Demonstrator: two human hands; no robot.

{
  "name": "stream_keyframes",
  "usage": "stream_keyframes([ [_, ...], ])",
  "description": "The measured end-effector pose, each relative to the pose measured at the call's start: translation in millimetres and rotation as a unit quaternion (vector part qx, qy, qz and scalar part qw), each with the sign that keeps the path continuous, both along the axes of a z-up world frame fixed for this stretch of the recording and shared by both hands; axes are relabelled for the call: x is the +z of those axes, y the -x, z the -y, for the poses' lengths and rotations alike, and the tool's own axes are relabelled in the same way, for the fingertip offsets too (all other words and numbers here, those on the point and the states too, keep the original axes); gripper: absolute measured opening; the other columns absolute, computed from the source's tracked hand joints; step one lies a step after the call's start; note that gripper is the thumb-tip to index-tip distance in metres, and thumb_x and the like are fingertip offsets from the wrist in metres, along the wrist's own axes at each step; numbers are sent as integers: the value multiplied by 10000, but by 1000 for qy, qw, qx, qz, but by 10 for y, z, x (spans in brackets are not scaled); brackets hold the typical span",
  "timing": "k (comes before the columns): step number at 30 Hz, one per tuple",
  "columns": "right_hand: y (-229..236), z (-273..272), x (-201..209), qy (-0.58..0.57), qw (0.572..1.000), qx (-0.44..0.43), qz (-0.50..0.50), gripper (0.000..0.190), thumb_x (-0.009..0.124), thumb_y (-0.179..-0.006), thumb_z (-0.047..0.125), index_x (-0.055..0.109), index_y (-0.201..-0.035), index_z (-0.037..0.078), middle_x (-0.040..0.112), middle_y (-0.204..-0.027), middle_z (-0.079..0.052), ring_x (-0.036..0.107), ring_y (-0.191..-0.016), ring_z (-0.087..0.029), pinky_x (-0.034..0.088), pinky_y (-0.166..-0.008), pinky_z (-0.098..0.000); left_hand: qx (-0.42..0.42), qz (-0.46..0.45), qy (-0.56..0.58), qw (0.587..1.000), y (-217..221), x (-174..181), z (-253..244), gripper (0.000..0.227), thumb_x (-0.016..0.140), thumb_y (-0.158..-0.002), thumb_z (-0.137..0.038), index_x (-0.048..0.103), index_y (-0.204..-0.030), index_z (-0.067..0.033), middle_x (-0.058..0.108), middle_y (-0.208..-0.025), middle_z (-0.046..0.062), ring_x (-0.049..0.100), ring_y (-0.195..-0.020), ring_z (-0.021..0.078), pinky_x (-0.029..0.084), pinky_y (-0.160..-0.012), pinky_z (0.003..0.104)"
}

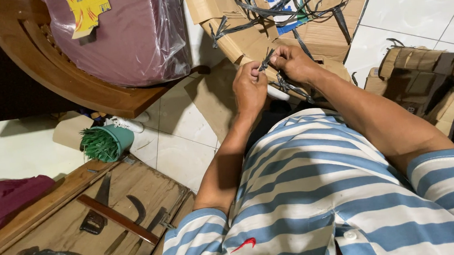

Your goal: The person uses their hands to tie and secure several pieces of cardboard and black wire together, forming a curved structure on the workshop floor.

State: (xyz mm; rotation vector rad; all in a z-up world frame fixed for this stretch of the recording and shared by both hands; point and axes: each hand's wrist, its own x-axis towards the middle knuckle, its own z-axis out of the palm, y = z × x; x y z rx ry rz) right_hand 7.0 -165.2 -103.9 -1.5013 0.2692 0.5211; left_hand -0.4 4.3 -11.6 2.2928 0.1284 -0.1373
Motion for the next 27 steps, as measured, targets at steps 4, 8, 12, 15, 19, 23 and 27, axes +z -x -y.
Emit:
stream_keyframes([
  [4,11,15,293,7,1000,0,-6,140,684,-1008,218,693,-1036,81,638,-787,-36,588,-770,-157,444,-724,-280,-82,79,-72,991,14,-47,-84,225,790,-835,-161,759,-1055,-199,678,-862,5,748,-831,239,621,-713,373],
  [8,-10,4,141,7,1000,9,-6,140,675,-1013,231,681,-1015,91,635,-776,-33,585,-756,-154,440,-712,-276,-127,126,-128,975,-1,-117,-116,110,721,-917,-253,726,-1021,-219,608,-850,-6,702,-851,228,554,-765,373],
  [12,-16,17,274,-9,1000,-14,-1,128,657,-1009,193,696,-1077,91,644,-798,-42,601,-753,-151,465,-681,-260,-154,154,-161,963,-8,-79,-103,123,631,-987,-338,683,-991,-227,563,-852,-22,667,-872,209,500,-784,351],
  [15,-32,21,744,-42,998,-39,13,225,699,-964,147,702,-1185,105,648,-911,-45,614,-833,-138,508,-750,-262,-153,159,-171,960,4,-135,-106,140,621,-989,-357,671,-981,-227,559,-850,-19,661,-876,210,491,-786,357],
  [19,-77,-51,1017,-91,994,-47,42,345,748,-951,159,708,-1284,79,644,-1070,-86,610,-979,-134,551,-830,-278,-153,161,-172,960,-7,25,-92,100,650,-963,-295,652,-941,-197,553,-828,5,661,-857,241,489,-795,372],
  [23,-109,-137,674,-3,997,-46,69,179,792,-981,261,774,-1045,94,640,-962,-104,581,-898,-188,485,-808,-345,-152,163,-174,959,-4,65,-77,131,643,-967,-318,637,-922,-196,547,-821,16,656,-848,252,488,-786,385],
  [27,-172,-219,614,34,997,-65,19,156,767,-976,308,761,-915,164,593,-793,16,527,-743,-98,393,-653,-243,-149,154,-163,963,12,41,-93,132,617,-985,-312,626,-930,-192,545,-823,14,656,-855,253,484,-798,376],
])
